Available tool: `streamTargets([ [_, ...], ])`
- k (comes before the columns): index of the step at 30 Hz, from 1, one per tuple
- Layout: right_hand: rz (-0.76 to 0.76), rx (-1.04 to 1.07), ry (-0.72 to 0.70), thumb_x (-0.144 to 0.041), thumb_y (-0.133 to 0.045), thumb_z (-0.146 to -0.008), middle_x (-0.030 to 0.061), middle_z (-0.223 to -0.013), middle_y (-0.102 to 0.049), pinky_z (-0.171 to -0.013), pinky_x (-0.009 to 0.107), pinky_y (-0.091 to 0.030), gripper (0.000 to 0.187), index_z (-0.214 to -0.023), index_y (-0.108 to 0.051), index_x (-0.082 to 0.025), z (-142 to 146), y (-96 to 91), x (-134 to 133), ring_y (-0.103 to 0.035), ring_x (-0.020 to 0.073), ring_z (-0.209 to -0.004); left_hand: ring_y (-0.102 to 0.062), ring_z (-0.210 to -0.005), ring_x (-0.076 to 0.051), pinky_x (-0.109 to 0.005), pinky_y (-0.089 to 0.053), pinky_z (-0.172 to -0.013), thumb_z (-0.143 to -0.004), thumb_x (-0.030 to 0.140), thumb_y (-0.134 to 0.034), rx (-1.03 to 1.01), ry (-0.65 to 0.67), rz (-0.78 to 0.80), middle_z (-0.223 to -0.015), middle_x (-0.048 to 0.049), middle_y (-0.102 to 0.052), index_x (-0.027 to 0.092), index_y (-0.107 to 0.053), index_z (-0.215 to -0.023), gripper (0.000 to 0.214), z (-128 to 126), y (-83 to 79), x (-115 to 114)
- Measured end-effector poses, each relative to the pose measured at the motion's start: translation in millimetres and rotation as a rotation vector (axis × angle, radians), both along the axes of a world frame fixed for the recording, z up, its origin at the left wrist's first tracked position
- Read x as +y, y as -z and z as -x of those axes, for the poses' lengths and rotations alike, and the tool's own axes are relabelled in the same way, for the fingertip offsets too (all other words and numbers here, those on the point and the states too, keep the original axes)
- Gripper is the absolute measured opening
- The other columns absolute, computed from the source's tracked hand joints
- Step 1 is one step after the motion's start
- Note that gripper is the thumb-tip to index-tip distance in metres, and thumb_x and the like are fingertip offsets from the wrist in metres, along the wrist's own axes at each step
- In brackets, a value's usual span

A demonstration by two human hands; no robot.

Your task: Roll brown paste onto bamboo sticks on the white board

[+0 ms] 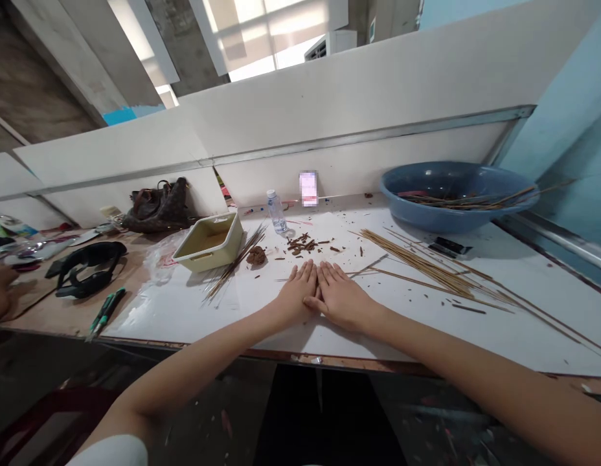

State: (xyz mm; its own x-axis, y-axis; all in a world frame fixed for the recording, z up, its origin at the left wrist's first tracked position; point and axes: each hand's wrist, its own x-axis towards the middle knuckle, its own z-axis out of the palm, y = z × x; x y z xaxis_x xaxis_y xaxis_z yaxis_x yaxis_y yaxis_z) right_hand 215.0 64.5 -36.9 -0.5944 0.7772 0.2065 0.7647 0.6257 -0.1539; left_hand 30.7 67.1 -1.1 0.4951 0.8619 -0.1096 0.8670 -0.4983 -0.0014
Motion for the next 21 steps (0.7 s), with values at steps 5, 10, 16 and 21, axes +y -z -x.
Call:
streamTargets([
  [5,0.067,0.020,0.023,-0.077,-0.023,-0.112,0.0251,-0.181,-0.033,-0.141,0.059,-0.025,0.098,-0.176,-0.031,-0.003,1.1,8.2,-20.6,-0.031,0.0398,-0.170,-0.009,-0.176,-0.035,-0.056,-0.013,-0.143,-0.112,0.043,-0.029,-0.015,-0.011,-0.027,-0.187,-0.0185,-0.016,0.004,-0.020,-0.179,0.078,-1.6,6.8,-36.1],
  [10,0.100,0.003,0.069,-0.074,-0.015,-0.113,0.0283,-0.180,-0.032,-0.141,0.060,-0.023,0.100,-0.174,-0.034,0.003,7.8,0.2,-5.3,-0.026,0.0382,-0.171,-0.003,-0.176,-0.037,-0.061,-0.006,-0.143,-0.107,0.042,-0.038,-0.042,-0.148,0.023,-0.188,-0.0207,-0.005,0.001,-0.011,-0.179,0.087,-8.4,3.5,-33.6],
  [16,0.031,-0.005,0.046,-0.073,-0.017,-0.113,0.0304,-0.177,-0.036,-0.139,0.060,-0.028,0.098,-0.172,-0.040,0.002,5.7,7.7,-14.0,-0.033,0.0386,-0.169,-0.003,-0.177,-0.036,-0.065,-0.003,-0.142,-0.106,0.043,-0.037,-0.030,-0.125,0.021,-0.188,-0.0175,-0.009,0.005,-0.013,-0.180,0.087,-7.8,7.1,-41.4],
  [21,0.120,-0.076,0.087,-0.068,-0.010,-0.114,0.0324,-0.176,-0.037,-0.139,0.060,-0.026,0.098,-0.171,-0.039,0.006,11.3,-9.4,5.1,-0.031,0.0390,-0.170,-0.009,-0.176,-0.034,-0.062,-0.004,-0.142,-0.107,0.041,-0.035,-0.026,-0.213,0.064,-0.188,-0.0185,-0.012,0.003,-0.016,-0.179,0.084,-9.9,-10.8,-23.7],
])
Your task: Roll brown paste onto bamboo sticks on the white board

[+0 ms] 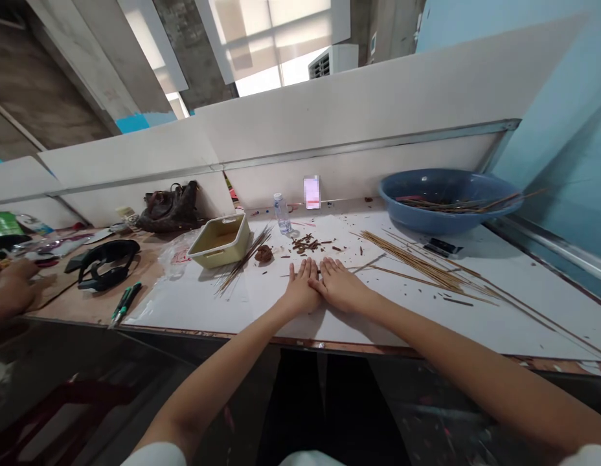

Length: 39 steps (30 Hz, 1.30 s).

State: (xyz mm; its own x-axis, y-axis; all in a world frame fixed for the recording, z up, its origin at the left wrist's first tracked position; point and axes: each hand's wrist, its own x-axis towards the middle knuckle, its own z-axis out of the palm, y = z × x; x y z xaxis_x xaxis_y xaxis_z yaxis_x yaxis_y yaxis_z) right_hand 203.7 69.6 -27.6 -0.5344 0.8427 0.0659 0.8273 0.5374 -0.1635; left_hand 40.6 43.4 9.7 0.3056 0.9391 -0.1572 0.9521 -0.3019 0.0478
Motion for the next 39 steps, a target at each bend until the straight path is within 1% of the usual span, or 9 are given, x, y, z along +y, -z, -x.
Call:
streamTargets([
  [6,-0.038,0.024,-0.039,-0.075,-0.019,-0.112,0.0310,-0.178,-0.034,-0.140,0.057,-0.026,0.101,-0.171,-0.040,0.004,-5.3,10.2,-18.7,-0.033,0.0392,-0.169,-0.011,-0.176,-0.032,-0.061,-0.007,-0.143,-0.114,0.049,-0.024,-0.012,0.048,-0.105,-0.188,-0.0146,-0.015,0.009,-0.021,-0.180,0.077,6.6,18.0,-18.1],
  [11,0.006,0.005,0.011,-0.064,-0.013,-0.115,0.0316,-0.176,-0.037,-0.140,0.057,-0.025,0.093,-0.170,-0.041,0.006,2.2,-2.1,2.7,-0.032,0.0377,-0.169,-0.008,-0.176,-0.035,-0.063,-0.005,-0.143,-0.113,0.045,-0.026,0.001,-0.056,-0.070,-0.187,-0.0132,-0.022,0.009,-0.025,-0.179,0.075,2.7,7.1,9.1],
  [13,0.004,0.010,0.018,-0.062,-0.015,-0.116,0.0316,-0.176,-0.036,-0.140,0.057,-0.025,0.091,-0.170,-0.041,0.006,1.9,-2.6,3.9,-0.031,0.0373,-0.170,-0.007,-0.176,-0.036,-0.065,-0.006,-0.143,-0.114,0.045,-0.027,-0.003,-0.082,-0.102,-0.186,-0.0121,-0.026,0.012,-0.027,-0.179,0.073,3.3,7.2,11.5],
  [19,-0.076,0.037,-0.031,-0.068,-0.030,-0.114,0.0299,-0.177,-0.037,-0.138,0.060,-0.030,0.090,-0.172,-0.042,0.001,-6.4,14.0,-20.2,-0.036,0.0401,-0.167,-0.014,-0.176,-0.035,-0.064,-0.011,-0.143,-0.114,0.050,-0.029,-0.001,-0.007,-0.188,-0.185,-0.0112,-0.028,0.017,-0.023,-0.181,0.074,13.4,28.2,-10.6],
  [25,-0.023,0.005,0.024,-0.059,-0.025,-0.117,0.0317,-0.176,-0.036,-0.139,0.058,-0.028,0.085,-0.170,-0.041,0.006,3.2,-4.8,2.6,-0.033,0.0374,-0.169,-0.012,-0.176,-0.036,-0.064,-0.012,-0.142,-0.114,0.043,-0.025,0.012,-0.102,-0.091,-0.185,-0.0152,-0.025,0.010,-0.027,-0.179,0.073,6.1,7.4,13.4],
  [31,-0.108,0.048,-0.035,-0.067,-0.031,-0.114,0.0309,-0.176,-0.037,-0.137,0.061,-0.033,0.089,-0.171,-0.042,0.000,-7.5,20.1,-20.0,-0.037,0.0399,-0.167,-0.013,-0.176,-0.035,-0.063,-0.011,-0.143,-0.115,0.049,-0.026,-0.004,0.011,-0.153,-0.186,-0.0121,-0.023,0.011,-0.025,-0.180,0.075,19.1,24.0,-13.3],
  [34,-0.072,0.044,-0.008,-0.067,-0.027,-0.115,0.0300,-0.174,-0.043,-0.136,0.064,-0.034,0.088,-0.170,-0.045,-0.001,-3.9,12.0,-5.8,-0.039,0.0408,-0.166,-0.014,-0.176,-0.036,-0.066,-0.013,-0.142,-0.115,0.046,-0.026,-0.003,-0.049,-0.132,-0.185,-0.0123,-0.024,0.012,-0.027,-0.179,0.073,15.2,15.8,0.5],
  [36,-0.055,0.045,0.013,-0.065,-0.026,-0.115,0.0256,-0.174,-0.047,-0.137,0.064,-0.033,0.084,-0.172,-0.045,-0.006,-1.0,4.5,5.5,-0.039,0.0395,-0.166,-0.010,-0.176,-0.037,-0.067,-0.011,-0.142,-0.115,0.045,-0.026,-0.008,-0.095,-0.095,-0.186,-0.0133,-0.024,0.008,-0.027,-0.179,0.074,11.2,8.1,11.5],
  [39,-0.062,0.053,0.012,-0.067,-0.030,-0.115,0.0258,-0.175,-0.045,-0.137,0.062,-0.032,0.084,-0.172,-0.045,-0.006,-3.4,6.8,2.1,-0.038,0.0390,-0.167,-0.009,-0.176,-0.036,-0.065,-0.007,-0.142,-0.115,0.046,-0.023,-0.025,-0.084,-0.099,-0.185,-0.0137,-0.026,0.006,-0.027,-0.178,0.074,13.4,8.3,7.5],
])
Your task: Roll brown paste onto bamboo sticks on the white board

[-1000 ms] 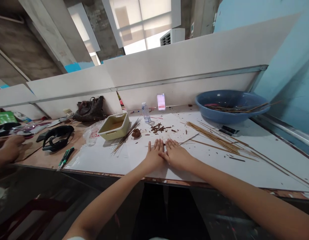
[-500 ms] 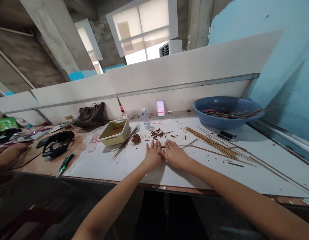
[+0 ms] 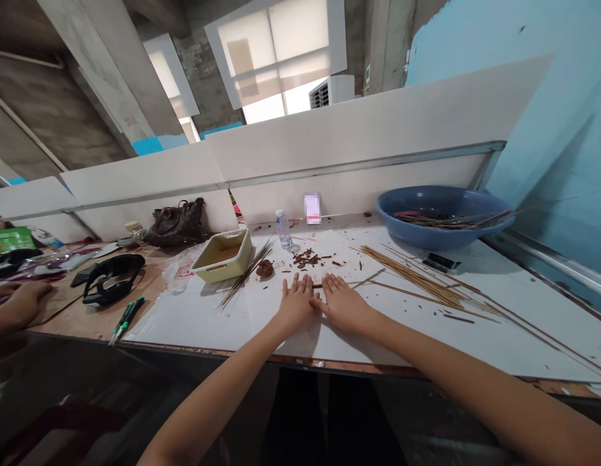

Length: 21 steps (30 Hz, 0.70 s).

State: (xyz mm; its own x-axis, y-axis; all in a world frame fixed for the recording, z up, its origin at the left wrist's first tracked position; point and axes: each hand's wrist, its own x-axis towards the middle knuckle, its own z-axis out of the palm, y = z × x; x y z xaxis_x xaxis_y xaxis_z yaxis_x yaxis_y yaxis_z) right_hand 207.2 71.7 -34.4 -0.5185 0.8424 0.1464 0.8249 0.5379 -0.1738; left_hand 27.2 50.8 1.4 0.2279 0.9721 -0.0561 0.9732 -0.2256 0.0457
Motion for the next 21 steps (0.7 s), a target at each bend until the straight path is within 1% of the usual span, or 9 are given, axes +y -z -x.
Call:
streamTargets([
  [2,-0.033,-0.001,-0.023,-0.069,-0.033,-0.114,0.0297,-0.176,-0.041,-0.137,0.062,-0.032,0.088,-0.171,-0.044,-0.002,-4.5,8.3,-12.7,-0.038,0.0400,-0.167,-0.011,-0.176,-0.035,-0.065,-0.008,-0.142,-0.115,0.047,-0.023,0.001,0.043,-0.032,-0.185,-0.0127,-0.027,0.009,-0.027,-0.179,0.074,6.0,6.5,-12.5],
  [4,-0.057,-0.010,-0.037,-0.069,-0.033,-0.114,0.0308,-0.176,-0.040,-0.137,0.061,-0.032,0.089,-0.171,-0.044,-0.002,-6.5,12.8,-21.0,-0.038,0.0399,-0.167,-0.011,-0.176,-0.035,-0.065,-0.012,-0.142,-0.115,0.048,-0.025,0.010,0.080,-0.030,-0.185,-0.0127,-0.025,0.011,-0.026,-0.180,0.075,10.2,10.5,-19.9],
  [6,-0.035,-0.021,-0.020,-0.067,-0.033,-0.114,0.0301,-0.175,-0.041,-0.137,0.060,-0.032,0.087,-0.172,-0.044,-0.004,-4.0,7.9,-17.6,-0.039,0.0393,-0.167,-0.011,-0.176,-0.036,-0.065,-0.014,-0.141,-0.114,0.048,-0.028,0.014,0.070,0.011,-0.186,-0.0139,-0.024,0.010,-0.025,-0.180,0.076,8.7,7.1,-15.4],
  [8,0.023,-0.034,0.014,-0.066,-0.030,-0.115,0.0297,-0.175,-0.041,-0.138,0.058,-0.031,0.085,-0.172,-0.043,-0.004,1.3,-3.2,-5.9,-0.039,0.0383,-0.167,-0.011,-0.176,-0.036,-0.064,-0.014,-0.141,-0.112,0.044,-0.032,0.017,0.023,0.055,-0.186,-0.0158,-0.023,0.008,-0.025,-0.179,0.076,2.8,-1.3,-3.2],
  [11,0.059,-0.040,0.040,-0.064,-0.023,-0.116,0.0301,-0.177,-0.037,-0.139,0.058,-0.028,0.087,-0.173,-0.040,-0.001,5.7,-10.7,4.8,-0.034,0.0374,-0.169,-0.012,-0.176,-0.036,-0.064,-0.015,-0.141,-0.112,0.042,-0.034,0.023,-0.023,0.037,-0.185,-0.0170,-0.024,0.009,-0.025,-0.179,0.076,-3.1,-7.0,5.6],
  [14,-0.006,-0.017,0.027,-0.068,-0.024,-0.114,0.0285,-0.177,-0.038,-0.139,0.059,-0.028,0.090,-0.174,-0.039,-0.002,1.4,3.3,-7.5,-0.034,0.0383,-0.169,-0.013,-0.176,-0.037,-0.066,-0.015,-0.141,-0.113,0.046,-0.032,0.026,0.024,-0.028,-0.185,-0.0153,-0.027,0.012,-0.026,-0.180,0.075,3.0,3.3,-10.4],
  [17,-0.042,-0.018,0.013,-0.072,-0.029,-0.112,0.0283,-0.177,-0.039,-0.138,0.059,-0.031,0.092,-0.173,-0.041,-0.003,-2.4,15.5,-18.9,-0.037,0.0398,-0.167,-0.010,-0.176,-0.038,-0.068,-0.014,-0.141,-0.111,0.046,-0.036,0.041,0.083,-0.032,-0.185,-0.0137,-0.025,0.012,-0.024,-0.180,0.078,10.6,11.8,-24.8],
  [19,-0.023,-0.030,0.012,-0.071,-0.026,-0.113,0.0293,-0.176,-0.040,-0.137,0.061,-0.032,0.093,-0.173,-0.040,-0.002,-0.6,11.0,-13.4,-0.038,0.0408,-0.167,-0.011,-0.176,-0.038,-0.068,-0.015,-0.141,-0.111,0.045,-0.037,0.041,0.066,-0.016,-0.185,-0.0139,-0.025,0.013,-0.025,-0.180,0.078,9.6,7.6,-19.5],
  [21,-0.003,-0.044,0.011,-0.067,-0.021,-0.114,0.0299,-0.174,-0.042,-0.136,0.063,-0.032,0.090,-0.173,-0.040,-0.001,3.0,-0.3,-1.4,-0.038,0.0408,-0.166,-0.013,-0.175,-0.038,-0.067,-0.015,-0.141,-0.112,0.044,-0.034,0.026,0.013,-0.003,-0.185,-0.0148,-0.027,0.012,-0.028,-0.179,0.075,4.7,-1.5,-6.0],
])
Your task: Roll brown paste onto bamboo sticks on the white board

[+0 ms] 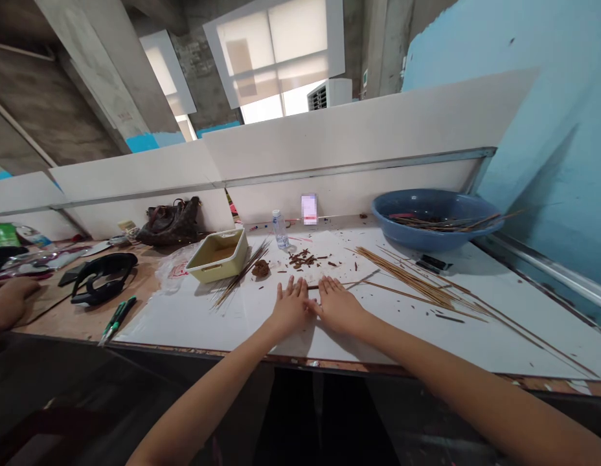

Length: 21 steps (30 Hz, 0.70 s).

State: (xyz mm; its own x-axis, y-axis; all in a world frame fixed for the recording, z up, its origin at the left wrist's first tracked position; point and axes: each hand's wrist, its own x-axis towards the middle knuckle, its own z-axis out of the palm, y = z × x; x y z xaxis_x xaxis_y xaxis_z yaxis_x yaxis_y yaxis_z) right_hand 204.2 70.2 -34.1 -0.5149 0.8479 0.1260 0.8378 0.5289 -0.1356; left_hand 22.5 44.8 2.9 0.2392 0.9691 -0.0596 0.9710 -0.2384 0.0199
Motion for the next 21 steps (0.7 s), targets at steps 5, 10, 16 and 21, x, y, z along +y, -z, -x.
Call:
streamTargets([
  [5,-0.021,-0.029,0.011,-0.067,-0.023,-0.115,0.0300,-0.174,-0.043,-0.137,0.059,-0.033,0.089,-0.171,-0.044,-0.002,-0.1,-5.1,-4.5,-0.040,0.0385,-0.166,-0.015,-0.175,-0.038,-0.067,-0.015,-0.140,-0.115,0.043,-0.031,-0.013,-0.001,-0.023,-0.183,-0.0159,-0.034,0.012,-0.031,-0.178,0.071,0.1,-2.0,5.4],
  [10,-0.046,-0.018,0.026,-0.072,-0.031,-0.113,0.0303,-0.176,-0.039,-0.137,0.060,-0.033,0.091,-0.171,-0.045,-0.003,-0.6,6.6,-27.6,-0.038,0.0403,-0.166,-0.013,-0.175,-0.037,-0.066,-0.015,-0.141,-0.114,0.048,-0.034,-0.025,0.057,-0.039,-0.185,-0.0121,-0.025,0.012,-0.028,-0.179,0.075,10.8,12.9,-13.1],
  [16,0.031,-0.029,0.064,-0.065,-0.019,-0.116,0.0295,-0.177,-0.038,-0.138,0.058,-0.029,0.087,-0.172,-0.042,-0.002,7.9,-11.7,2.4,-0.033,0.0367,-0.169,-0.012,-0.175,-0.037,-0.065,-0.013,-0.142,-0.115,0.043,-0.029,-0.026,-0.039,-0.018,-0.185,-0.0165,-0.025,0.006,-0.029,-0.178,0.072,-1.2,-5.6,9.1],
  [21,-0.049,0.027,0.005,-0.076,-0.023,-0.112,0.0282,-0.179,-0.036,-0.139,0.060,-0.026,0.096,-0.174,-0.038,-0.004,-3.4,15.6,-26.1,-0.032,0.0400,-0.169,-0.014,-0.176,-0.033,-0.062,-0.012,-0.143,-0.116,0.048,-0.026,-0.027,0.044,-0.065,-0.184,-0.0133,-0.027,0.009,-0.032,-0.177,0.073,8.0,9.6,-27.0],
])
